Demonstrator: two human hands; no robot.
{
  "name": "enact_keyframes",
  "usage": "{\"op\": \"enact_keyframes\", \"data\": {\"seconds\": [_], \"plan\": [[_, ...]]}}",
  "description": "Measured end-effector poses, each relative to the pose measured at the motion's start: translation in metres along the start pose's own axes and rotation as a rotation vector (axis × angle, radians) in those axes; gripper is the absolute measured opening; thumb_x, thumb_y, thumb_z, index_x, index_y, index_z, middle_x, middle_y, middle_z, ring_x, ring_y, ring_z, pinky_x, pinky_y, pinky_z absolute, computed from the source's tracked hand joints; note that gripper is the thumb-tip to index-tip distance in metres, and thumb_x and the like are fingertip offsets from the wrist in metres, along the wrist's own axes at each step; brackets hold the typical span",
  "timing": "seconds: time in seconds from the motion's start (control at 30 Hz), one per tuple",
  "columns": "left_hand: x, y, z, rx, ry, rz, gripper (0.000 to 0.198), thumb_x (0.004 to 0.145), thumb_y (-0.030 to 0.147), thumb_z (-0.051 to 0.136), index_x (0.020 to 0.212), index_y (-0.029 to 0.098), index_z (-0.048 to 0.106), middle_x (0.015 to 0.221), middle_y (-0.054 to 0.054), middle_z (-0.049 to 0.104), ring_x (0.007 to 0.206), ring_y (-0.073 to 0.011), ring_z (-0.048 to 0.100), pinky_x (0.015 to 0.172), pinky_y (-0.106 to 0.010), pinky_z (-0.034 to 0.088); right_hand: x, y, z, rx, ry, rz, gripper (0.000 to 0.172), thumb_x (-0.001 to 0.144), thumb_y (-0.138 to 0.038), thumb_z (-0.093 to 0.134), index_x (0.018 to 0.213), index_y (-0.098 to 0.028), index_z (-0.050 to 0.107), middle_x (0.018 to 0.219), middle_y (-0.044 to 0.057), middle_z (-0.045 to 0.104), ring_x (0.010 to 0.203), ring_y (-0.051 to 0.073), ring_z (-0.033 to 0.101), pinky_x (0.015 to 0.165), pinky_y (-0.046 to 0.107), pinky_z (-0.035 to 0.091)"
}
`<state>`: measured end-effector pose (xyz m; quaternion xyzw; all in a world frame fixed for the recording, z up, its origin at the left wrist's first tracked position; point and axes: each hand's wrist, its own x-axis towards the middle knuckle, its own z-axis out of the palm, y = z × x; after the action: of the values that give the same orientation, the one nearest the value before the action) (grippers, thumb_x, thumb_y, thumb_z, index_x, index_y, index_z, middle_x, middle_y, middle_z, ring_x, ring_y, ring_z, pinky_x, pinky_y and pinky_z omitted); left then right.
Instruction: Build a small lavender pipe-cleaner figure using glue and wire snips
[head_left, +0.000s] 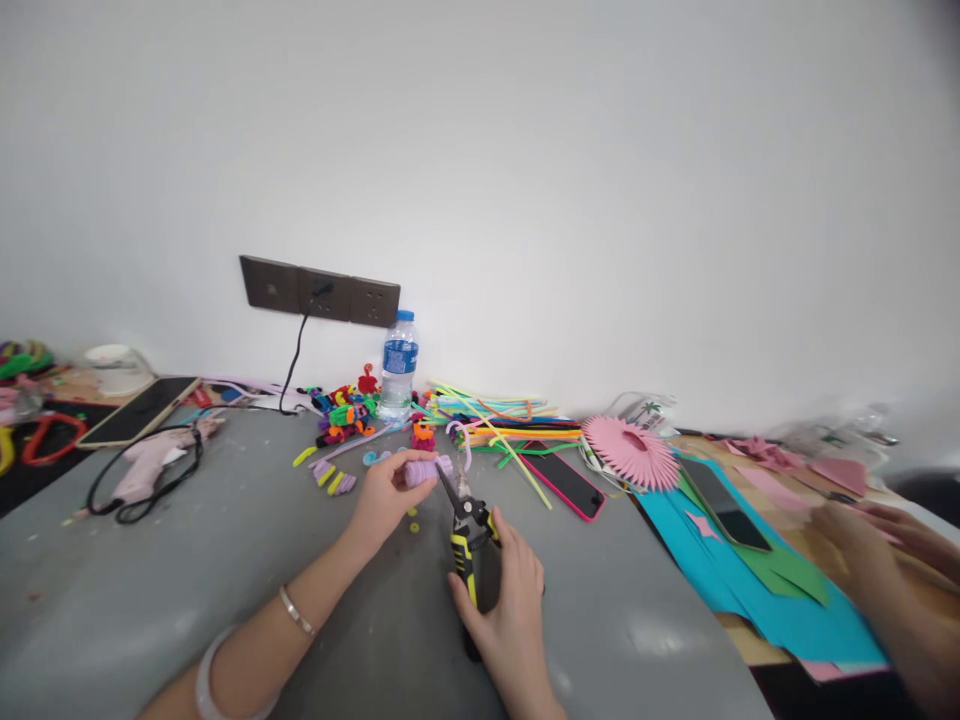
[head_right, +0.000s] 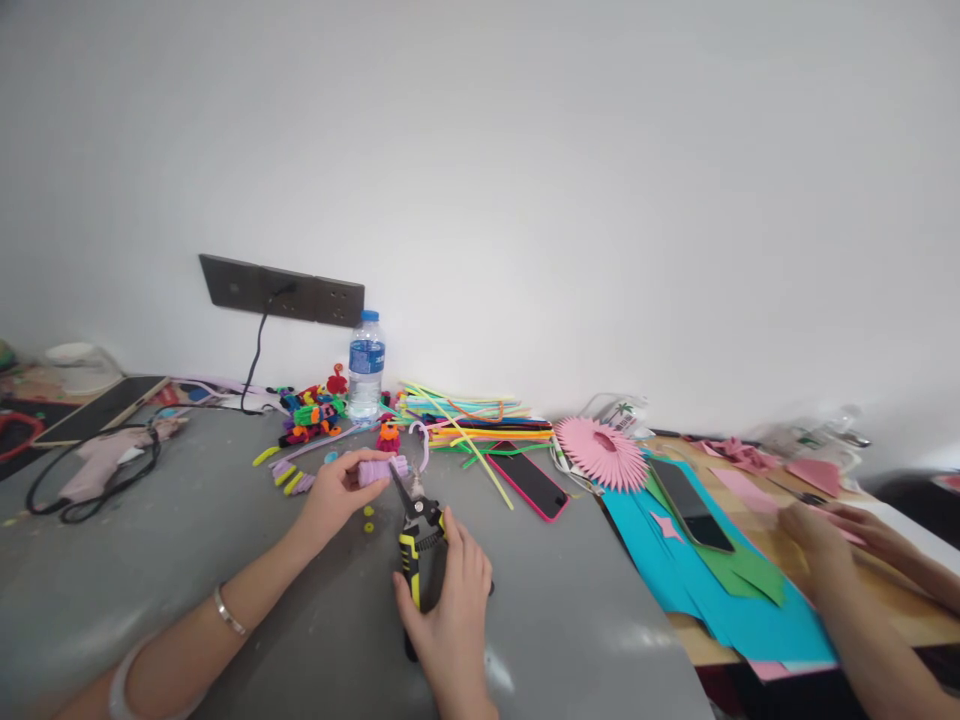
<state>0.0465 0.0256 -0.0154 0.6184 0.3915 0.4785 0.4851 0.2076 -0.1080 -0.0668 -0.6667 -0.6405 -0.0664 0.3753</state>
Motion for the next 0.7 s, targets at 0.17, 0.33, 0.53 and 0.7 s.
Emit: {"op": "enact_keyframes", "data": {"seconds": [0.17, 0.33, 0.53, 0.7], "plan": [[-0.0008, -0.0006, 0.001, -0.022, -0.004, -0.006, 0.03, 0.069, 0.028, 0.072, 0.097, 0.018, 0.073, 0.093, -0.006, 0.077, 0.08, -0.0205, 0.069, 0.073, -0.03, 0.054, -0.002, 0.0006, -0.0001, 0.054, 0.05, 0.027, 0.078, 0.085, -0.044, 0.062, 0.15, -0.018, 0.027, 0.131, 0.019, 0.057, 0.115, 0.035, 0.055, 0.093, 0.05, 0.04], [-0.0011, -0.0013, 0.0024, -0.021, -0.017, -0.023, 0.031, 0.069, 0.029, 0.072, 0.097, 0.017, 0.073, 0.091, -0.006, 0.076, 0.08, -0.0209, 0.069, 0.074, -0.031, 0.054, -0.0046, 0.0009, 0.0003, 0.071, 0.086, 0.06, 0.084, 0.082, -0.041, 0.065, 0.151, -0.017, 0.024, 0.131, 0.019, 0.056, 0.112, 0.035, 0.057, 0.092, 0.049, 0.041], [-0.0024, 0.001, 0.0048, 0.027, 0.013, -0.011, 0.029, 0.067, 0.03, 0.071, 0.093, 0.017, 0.074, 0.085, -0.006, 0.076, 0.075, -0.0207, 0.068, 0.068, -0.03, 0.053, -0.0033, 0.0005, 0.001, 0.07, 0.109, 0.056, 0.085, 0.082, -0.043, 0.065, 0.151, -0.018, 0.024, 0.132, 0.019, 0.056, 0.112, 0.035, 0.057, 0.092, 0.05, 0.041], [0.0013, 0.0021, -0.0017, 0.103, 0.069, 0.001, 0.027, 0.067, 0.031, 0.072, 0.09, 0.017, 0.074, 0.081, -0.006, 0.076, 0.07, -0.0204, 0.067, 0.065, -0.029, 0.052, -0.0077, 0.0019, -0.0011, 0.102, 0.135, 0.062, 0.081, 0.081, -0.039, 0.065, 0.15, -0.019, 0.027, 0.13, 0.019, 0.056, 0.112, 0.035, 0.056, 0.093, 0.052, 0.042]]}}
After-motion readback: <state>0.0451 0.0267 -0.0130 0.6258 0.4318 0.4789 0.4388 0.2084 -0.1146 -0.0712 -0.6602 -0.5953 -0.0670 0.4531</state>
